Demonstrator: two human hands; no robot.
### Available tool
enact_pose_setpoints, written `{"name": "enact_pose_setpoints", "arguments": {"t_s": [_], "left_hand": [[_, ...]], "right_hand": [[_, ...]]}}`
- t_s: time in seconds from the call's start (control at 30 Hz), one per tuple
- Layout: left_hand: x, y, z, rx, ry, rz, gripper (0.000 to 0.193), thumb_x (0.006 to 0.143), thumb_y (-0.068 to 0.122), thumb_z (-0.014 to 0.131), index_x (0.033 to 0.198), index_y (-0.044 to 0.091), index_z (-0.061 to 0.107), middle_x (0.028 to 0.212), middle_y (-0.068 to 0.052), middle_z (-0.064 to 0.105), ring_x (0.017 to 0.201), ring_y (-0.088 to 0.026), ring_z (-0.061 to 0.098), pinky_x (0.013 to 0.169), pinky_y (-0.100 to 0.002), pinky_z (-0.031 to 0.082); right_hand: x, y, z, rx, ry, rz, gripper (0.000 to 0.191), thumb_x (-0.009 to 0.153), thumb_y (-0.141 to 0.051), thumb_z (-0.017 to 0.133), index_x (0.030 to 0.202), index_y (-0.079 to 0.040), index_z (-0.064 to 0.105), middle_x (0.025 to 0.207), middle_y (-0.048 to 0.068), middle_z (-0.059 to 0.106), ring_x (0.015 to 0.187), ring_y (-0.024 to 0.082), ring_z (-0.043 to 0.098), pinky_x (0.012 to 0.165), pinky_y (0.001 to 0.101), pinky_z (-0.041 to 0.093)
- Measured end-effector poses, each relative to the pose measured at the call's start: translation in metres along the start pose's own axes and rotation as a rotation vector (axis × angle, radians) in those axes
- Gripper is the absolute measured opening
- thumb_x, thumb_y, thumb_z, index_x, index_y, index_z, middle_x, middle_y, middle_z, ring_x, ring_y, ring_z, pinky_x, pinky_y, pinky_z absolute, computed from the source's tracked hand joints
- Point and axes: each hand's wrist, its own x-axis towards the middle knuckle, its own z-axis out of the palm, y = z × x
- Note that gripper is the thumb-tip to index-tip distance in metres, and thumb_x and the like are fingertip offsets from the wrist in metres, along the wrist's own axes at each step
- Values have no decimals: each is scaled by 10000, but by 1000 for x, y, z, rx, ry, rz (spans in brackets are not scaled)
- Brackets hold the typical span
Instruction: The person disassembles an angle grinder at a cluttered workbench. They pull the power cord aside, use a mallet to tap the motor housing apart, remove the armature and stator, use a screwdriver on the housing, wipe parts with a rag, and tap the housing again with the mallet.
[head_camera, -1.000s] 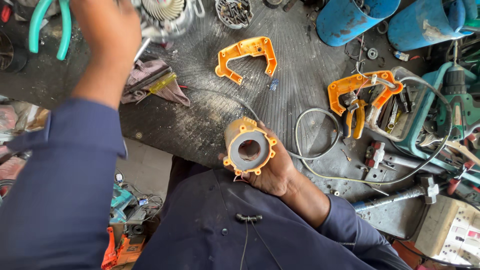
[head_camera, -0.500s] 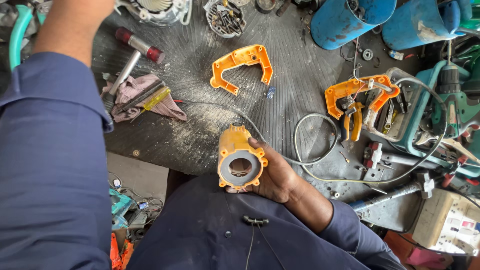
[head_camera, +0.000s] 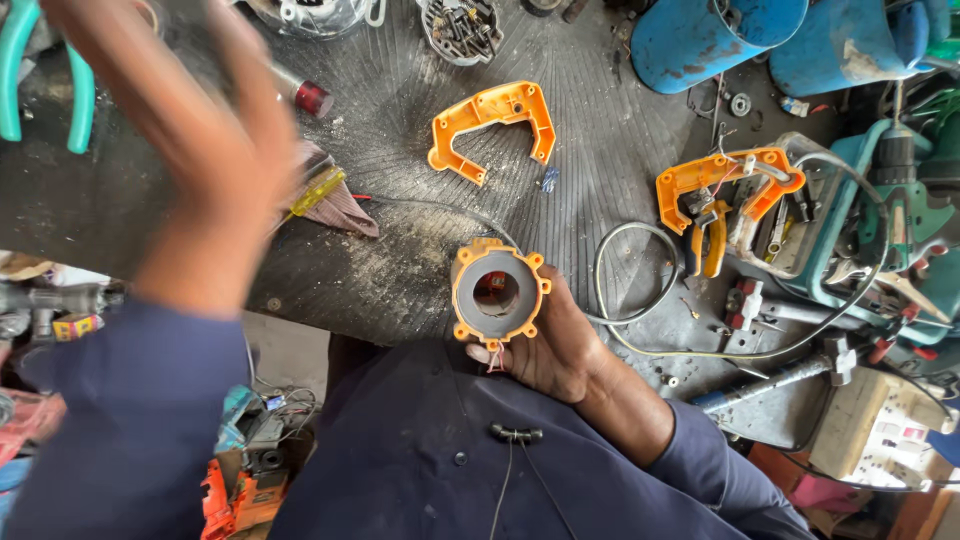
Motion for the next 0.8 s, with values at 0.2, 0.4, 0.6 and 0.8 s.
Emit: {"name": "enact_pose_setpoints", "arguments": {"t_s": [0.2,0.4,0.6,0.8], "left_hand": [[-112,95,-40,-538,-717,269,422,799,339,844,1116,106,688,1466,-144,529,1321,-382,522,1069,-518,449],[-117,127,-62,-436,-826,151,395,731,358,803,1007,95,695,1508,-114,507,1409,-375,470,1113,-485,443],[-140,154,-76,-79,-640,263,344,759,341,796,1004,110,731,1398,-97,541,1246,-343,527,996,-511,483],[-162,155,-91,0,-925,-205,429,778,407,800,1084,128,687,809,-59,723,722,-282,702,593,-440,536]], "right_hand": [[-14,-12,-26,-365,209,52,673,961,-579,308,1439,-141,488,1277,94,712,1053,279,742,880,379,635],[-40,-21,-34,-1680,363,-665,610,882,-209,762,1444,-85,560,1264,141,758,1222,267,764,1070,373,608],[10,-9,-18,-1948,-69,-1292,813,738,-198,924,1395,-36,473,1418,337,499,1351,456,532,1136,463,496],[43,5,-24,-1797,-264,-1486,754,734,-170,932,1300,-46,450,1304,180,615,1262,426,596,1156,563,436]]}}
